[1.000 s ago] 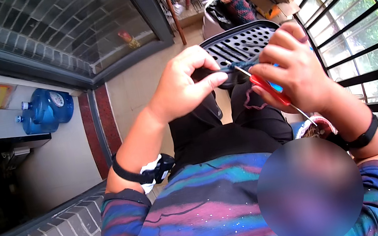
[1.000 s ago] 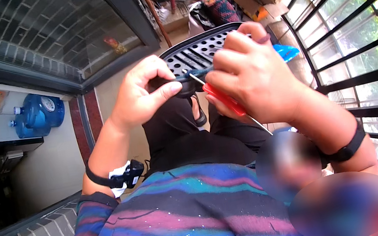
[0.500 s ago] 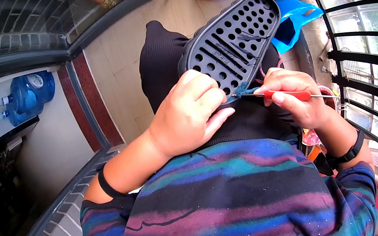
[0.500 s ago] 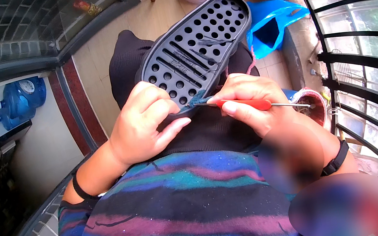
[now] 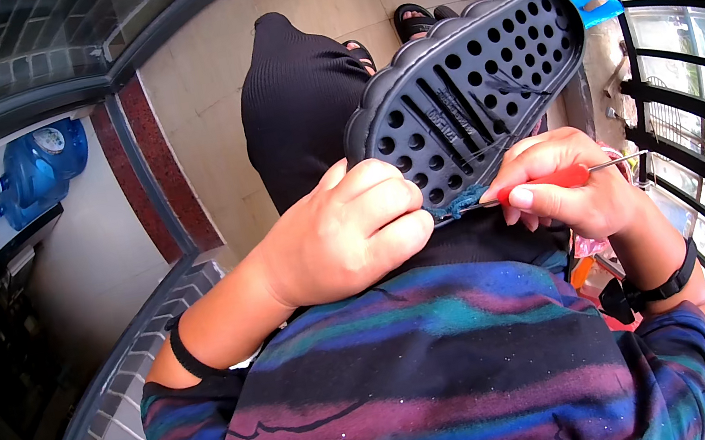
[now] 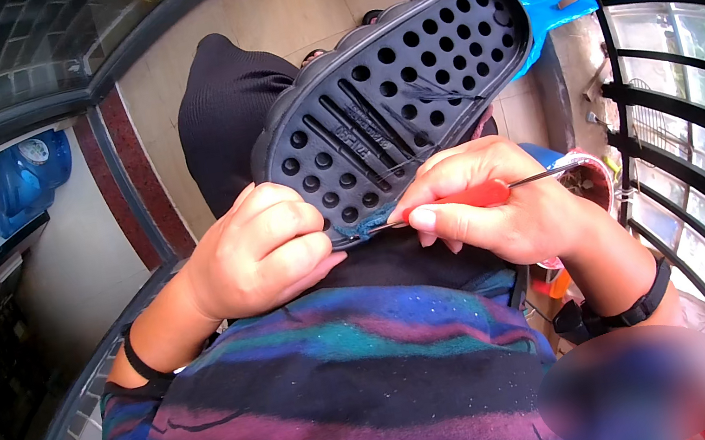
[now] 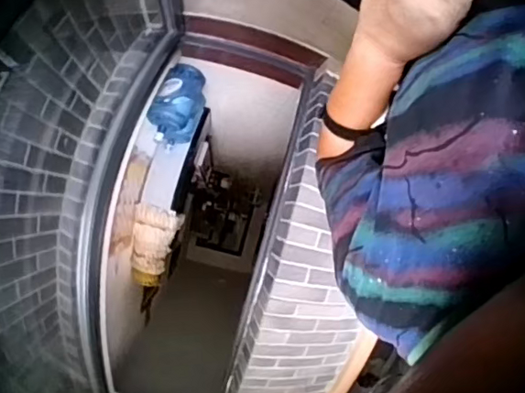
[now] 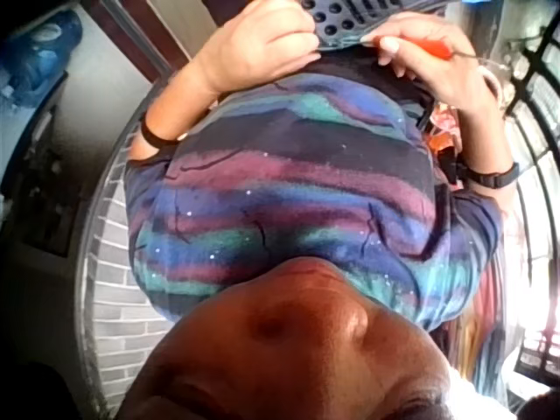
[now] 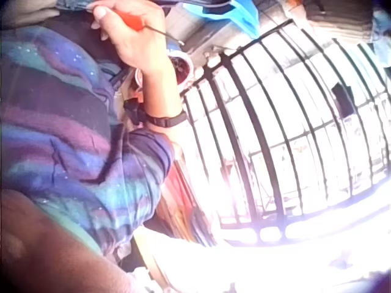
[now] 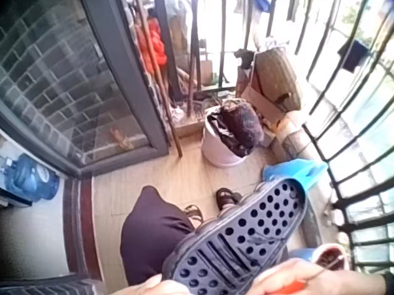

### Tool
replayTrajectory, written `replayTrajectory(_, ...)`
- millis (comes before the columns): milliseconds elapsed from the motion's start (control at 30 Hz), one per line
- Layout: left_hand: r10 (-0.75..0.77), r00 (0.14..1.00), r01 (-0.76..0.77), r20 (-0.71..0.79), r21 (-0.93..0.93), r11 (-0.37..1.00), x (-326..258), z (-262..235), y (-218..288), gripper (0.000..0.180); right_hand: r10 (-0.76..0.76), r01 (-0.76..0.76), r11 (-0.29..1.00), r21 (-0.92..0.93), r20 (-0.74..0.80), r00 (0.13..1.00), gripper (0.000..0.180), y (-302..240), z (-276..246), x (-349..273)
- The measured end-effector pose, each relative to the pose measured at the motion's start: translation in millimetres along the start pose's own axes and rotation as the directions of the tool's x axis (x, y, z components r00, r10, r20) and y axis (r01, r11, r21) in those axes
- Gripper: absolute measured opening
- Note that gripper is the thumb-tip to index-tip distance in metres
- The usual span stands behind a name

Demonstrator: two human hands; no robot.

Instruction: The person sews a slipper sole by hand using a needle and thread, pulling the thread through the pre-cut holes of the black rubber sole.

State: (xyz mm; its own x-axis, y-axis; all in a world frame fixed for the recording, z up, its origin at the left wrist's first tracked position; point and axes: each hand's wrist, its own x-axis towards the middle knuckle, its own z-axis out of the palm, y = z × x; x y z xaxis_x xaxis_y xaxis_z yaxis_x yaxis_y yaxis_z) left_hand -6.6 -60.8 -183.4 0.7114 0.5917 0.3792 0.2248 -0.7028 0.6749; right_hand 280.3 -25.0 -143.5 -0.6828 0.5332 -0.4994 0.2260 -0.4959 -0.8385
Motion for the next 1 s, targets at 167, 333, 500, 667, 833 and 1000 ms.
replayTrajectory(167,0.069,0.994,-0.073,0.09,0.044,0.996,2.4,-10.2,2.3,0.028,-0.001,0.001,1.0,-0.018,-0.016,1.0,0.017,-2.2,1.9,-1.3)
replayTrajectory(333,0.102,0.994,-0.104,0.046,0.053,0.993,-3.0,-6.0,3.6,0.03,0.108,-0.107,0.991,0.075,-0.002,0.994,0.02,-4.1,1.7,0.2)
replayTrajectory(500,0.103,0.994,-0.105,0.04,0.057,0.993,-3.8,-4.6,4.4,0.03,0.199,-0.196,0.969,0.152,-0.006,0.98,0.021,-3.4,3.8,0.9)
replayTrajectory(667,0.112,0.994,-0.113,0.021,0.055,0.992,-2.4,-1.2,4.5,0.029,0.255,-0.255,0.959,0.123,0.018,0.967,0.021,-7.7,1.6,3.1)
replayTrajectory(833,0.093,0.995,-0.096,0.041,0.075,0.993,0.1,-1.0,5.5,0.029,0.313,-0.313,0.95,0.009,0.0,0.95,0.018,-24.9,6.4,6.7)
replayTrajectory(1000,0.06,0.997,-0.062,0.039,0.06,0.996,0.6,1.1,3.7,0.028,-0.119,0.123,0.925,-0.36,0.035,0.992,0.013,-23.3,13.3,9.0)
